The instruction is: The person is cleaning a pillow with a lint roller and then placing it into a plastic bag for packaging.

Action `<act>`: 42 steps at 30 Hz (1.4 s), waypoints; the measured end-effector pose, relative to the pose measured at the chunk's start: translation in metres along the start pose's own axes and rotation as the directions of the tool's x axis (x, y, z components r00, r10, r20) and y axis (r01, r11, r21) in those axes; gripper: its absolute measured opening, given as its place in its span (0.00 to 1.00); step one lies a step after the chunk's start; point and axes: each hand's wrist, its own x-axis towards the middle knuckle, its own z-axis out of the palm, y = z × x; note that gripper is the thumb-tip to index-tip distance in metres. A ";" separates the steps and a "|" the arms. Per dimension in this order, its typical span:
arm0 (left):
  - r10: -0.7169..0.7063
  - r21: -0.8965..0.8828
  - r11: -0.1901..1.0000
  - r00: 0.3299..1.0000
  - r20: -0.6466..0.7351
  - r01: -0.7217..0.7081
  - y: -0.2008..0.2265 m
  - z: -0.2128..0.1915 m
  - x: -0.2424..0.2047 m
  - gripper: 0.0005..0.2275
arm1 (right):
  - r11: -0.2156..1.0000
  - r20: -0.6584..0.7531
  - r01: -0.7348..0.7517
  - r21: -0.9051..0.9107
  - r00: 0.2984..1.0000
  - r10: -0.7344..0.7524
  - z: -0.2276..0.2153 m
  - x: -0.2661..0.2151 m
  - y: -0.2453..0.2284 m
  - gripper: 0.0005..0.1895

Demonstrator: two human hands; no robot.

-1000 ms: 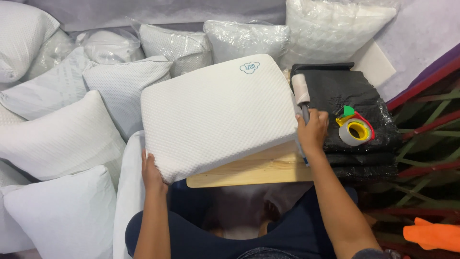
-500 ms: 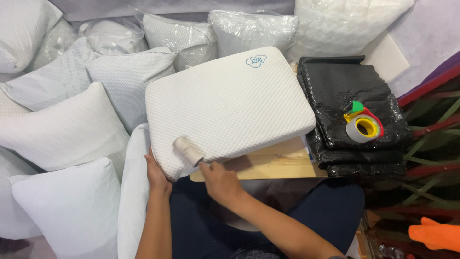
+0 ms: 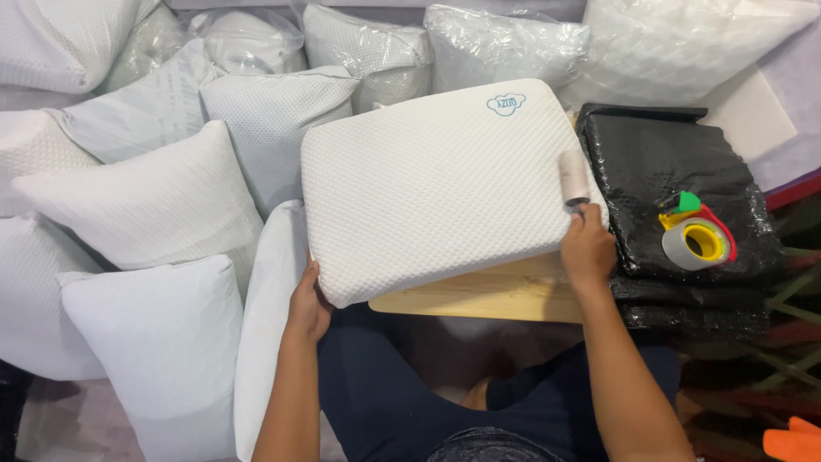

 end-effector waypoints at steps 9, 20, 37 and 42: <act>-0.042 -0.203 0.979 0.999 -0.033 0.034 -0.031 -0.018 0.033 0.25 | 0.777 0.059 0.622 -0.094 0.783 -0.619 0.035 -0.150 -0.173 0.15; -0.013 -0.090 0.996 0.999 -0.037 0.009 -0.013 -0.011 0.013 0.25 | 0.635 0.078 0.773 0.010 0.632 -0.771 0.004 -0.169 -0.115 0.18; 0.152 0.156 0.977 0.988 -0.024 -0.146 -0.011 0.010 -0.015 0.34 | 0.882 -0.117 0.001 0.472 0.991 0.061 0.011 -0.003 0.036 0.24; 0.453 0.392 0.794 0.882 0.130 -0.465 0.006 0.006 -0.022 0.54 | 0.753 -0.192 0.002 0.658 0.967 0.165 -0.012 0.040 0.005 0.22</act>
